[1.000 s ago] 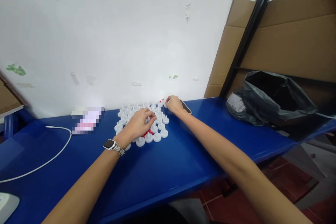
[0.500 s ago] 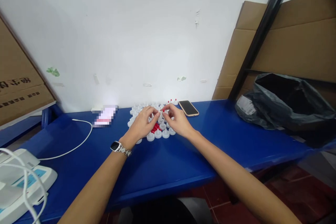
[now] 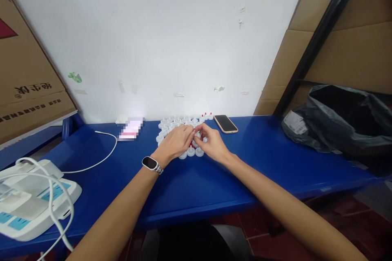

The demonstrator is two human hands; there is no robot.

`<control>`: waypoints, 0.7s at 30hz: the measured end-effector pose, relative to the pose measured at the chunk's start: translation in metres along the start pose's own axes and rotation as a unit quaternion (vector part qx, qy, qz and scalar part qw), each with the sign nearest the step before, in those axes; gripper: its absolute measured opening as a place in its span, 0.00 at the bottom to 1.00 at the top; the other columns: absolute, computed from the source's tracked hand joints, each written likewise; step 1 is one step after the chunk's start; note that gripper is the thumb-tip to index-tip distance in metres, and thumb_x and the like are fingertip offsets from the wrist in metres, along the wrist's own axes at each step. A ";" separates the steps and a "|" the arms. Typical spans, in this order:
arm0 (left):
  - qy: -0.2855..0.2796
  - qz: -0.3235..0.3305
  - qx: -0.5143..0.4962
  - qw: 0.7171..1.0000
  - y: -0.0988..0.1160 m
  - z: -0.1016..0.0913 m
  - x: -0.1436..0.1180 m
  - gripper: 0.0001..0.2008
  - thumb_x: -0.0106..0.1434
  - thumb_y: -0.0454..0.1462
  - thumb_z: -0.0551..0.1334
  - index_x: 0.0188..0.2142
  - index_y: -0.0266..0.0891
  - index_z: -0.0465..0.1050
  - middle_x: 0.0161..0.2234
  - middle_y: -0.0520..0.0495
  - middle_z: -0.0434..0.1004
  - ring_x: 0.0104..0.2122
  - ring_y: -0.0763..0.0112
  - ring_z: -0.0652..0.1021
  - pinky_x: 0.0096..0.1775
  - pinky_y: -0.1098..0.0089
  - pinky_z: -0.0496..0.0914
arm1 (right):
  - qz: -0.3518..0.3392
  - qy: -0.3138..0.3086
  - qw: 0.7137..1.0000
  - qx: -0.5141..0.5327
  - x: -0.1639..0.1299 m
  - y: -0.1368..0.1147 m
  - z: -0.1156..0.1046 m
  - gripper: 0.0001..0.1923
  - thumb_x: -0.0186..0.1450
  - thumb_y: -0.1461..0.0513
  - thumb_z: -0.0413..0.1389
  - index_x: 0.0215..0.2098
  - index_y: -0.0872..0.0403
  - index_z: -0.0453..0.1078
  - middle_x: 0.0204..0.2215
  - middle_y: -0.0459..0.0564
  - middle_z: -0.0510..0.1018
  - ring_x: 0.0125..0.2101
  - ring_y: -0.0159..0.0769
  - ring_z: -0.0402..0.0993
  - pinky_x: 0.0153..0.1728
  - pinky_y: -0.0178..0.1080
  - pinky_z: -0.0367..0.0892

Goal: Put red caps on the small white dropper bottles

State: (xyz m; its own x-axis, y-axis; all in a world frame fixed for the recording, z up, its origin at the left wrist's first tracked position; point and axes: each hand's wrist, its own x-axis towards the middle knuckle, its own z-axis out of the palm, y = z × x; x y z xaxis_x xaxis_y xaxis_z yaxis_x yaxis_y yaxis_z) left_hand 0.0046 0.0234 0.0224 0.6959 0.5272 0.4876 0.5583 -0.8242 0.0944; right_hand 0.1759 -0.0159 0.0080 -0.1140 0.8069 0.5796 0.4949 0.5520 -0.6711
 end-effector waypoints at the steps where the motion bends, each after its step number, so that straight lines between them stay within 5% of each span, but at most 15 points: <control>1: 0.009 -0.010 -0.019 1.000 0.000 0.001 0.000 0.14 0.74 0.39 0.43 0.35 0.41 0.62 0.32 0.47 0.68 0.34 0.64 0.71 0.38 0.65 0.64 | -0.005 0.003 1.000 -0.002 0.000 -0.002 0.000 0.09 0.62 0.62 0.54 0.42 0.53 0.67 0.26 0.42 0.72 0.25 0.30 0.69 0.31 0.34 0.64; 9: 0.125 -0.169 -0.205 0.956 0.007 0.017 0.010 0.21 0.74 0.45 0.43 0.26 0.41 0.57 0.20 0.55 0.59 0.22 0.72 0.65 0.27 0.68 0.55 | -0.057 0.073 0.993 -0.071 0.006 -0.012 0.001 0.07 0.63 0.64 0.53 0.40 0.54 0.71 0.32 0.47 0.76 0.29 0.32 0.70 0.35 0.35 0.66; 17: 0.033 -0.040 -0.058 0.997 0.004 -0.001 -0.001 0.14 0.75 0.43 0.43 0.36 0.41 0.61 0.30 0.49 0.65 0.30 0.65 0.69 0.34 0.66 0.61 | -0.021 0.042 0.998 -0.037 0.001 -0.005 -0.002 0.06 0.62 0.63 0.55 0.38 0.53 0.70 0.26 0.43 0.75 0.26 0.31 0.70 0.32 0.35 0.65; 21: 0.043 -0.045 -0.103 0.993 0.004 0.004 0.002 0.15 0.75 0.41 0.43 0.33 0.41 0.60 0.29 0.50 0.65 0.29 0.67 0.69 0.34 0.66 0.62 | -0.041 0.038 0.997 -0.046 0.002 -0.007 -0.001 0.06 0.63 0.62 0.55 0.39 0.53 0.69 0.28 0.45 0.75 0.28 0.32 0.71 0.33 0.35 0.66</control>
State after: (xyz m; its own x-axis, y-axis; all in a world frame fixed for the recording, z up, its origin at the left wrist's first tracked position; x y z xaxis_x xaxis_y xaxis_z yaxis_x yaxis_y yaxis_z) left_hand 0.0096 0.0215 0.0203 0.6020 0.5877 0.5406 0.5050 -0.8046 0.3124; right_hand 0.1731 -0.0181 0.0139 -0.0930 0.7400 0.6662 0.5646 0.5903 -0.5769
